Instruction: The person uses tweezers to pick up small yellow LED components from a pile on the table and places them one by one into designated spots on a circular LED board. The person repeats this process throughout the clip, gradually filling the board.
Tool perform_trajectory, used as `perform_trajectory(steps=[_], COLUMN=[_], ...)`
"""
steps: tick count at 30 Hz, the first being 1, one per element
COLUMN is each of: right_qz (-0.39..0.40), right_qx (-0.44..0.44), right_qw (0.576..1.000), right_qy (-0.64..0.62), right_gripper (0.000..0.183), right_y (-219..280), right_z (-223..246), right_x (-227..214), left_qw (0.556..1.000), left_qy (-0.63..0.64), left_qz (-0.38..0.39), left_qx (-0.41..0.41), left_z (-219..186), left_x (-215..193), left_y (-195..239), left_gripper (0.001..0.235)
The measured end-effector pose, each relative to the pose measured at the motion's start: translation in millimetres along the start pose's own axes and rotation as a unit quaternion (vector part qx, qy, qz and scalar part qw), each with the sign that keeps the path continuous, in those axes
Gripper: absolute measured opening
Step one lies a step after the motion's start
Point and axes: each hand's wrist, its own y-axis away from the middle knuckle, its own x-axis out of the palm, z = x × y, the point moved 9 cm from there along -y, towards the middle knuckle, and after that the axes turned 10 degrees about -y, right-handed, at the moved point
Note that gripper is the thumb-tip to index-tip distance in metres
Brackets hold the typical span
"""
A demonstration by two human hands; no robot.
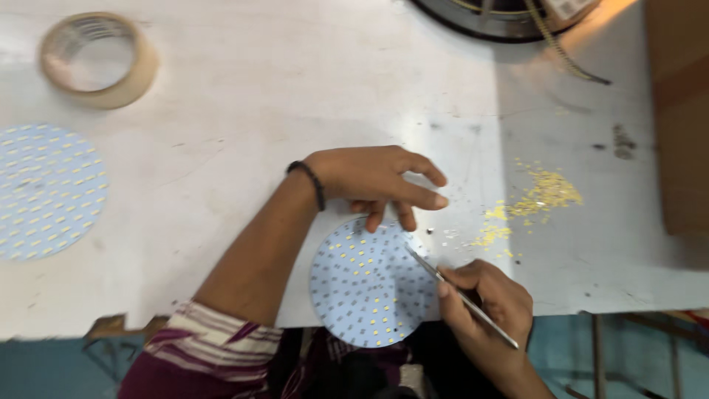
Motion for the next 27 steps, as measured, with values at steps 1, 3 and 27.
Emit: perform_trajectory(steps=[1,3,27], right_qz=[0.019,0.059,0.128], right_qx=[-0.023,-0.072,-0.105], right_qw=[1.0,0.995,0.983], right_qy=[-0.008,-0.023,0.08], right_gripper=[0.011,0.012,0.021], right_y=[1,0,-17], right_z=[7,25,36], right_x=[9,30,80], left_qw=[1.0,1.0,0.999], left_qy=[0.0,0.002,-0.008], left_qz=[-0.002,-0.008,-0.021], left_qx=[0.003,0.01,0.04], left_z=[-1,-3,3], left_x=[0,-1,0], left_y=[2,4,-6], left_gripper=[0.081,0.082,0.092])
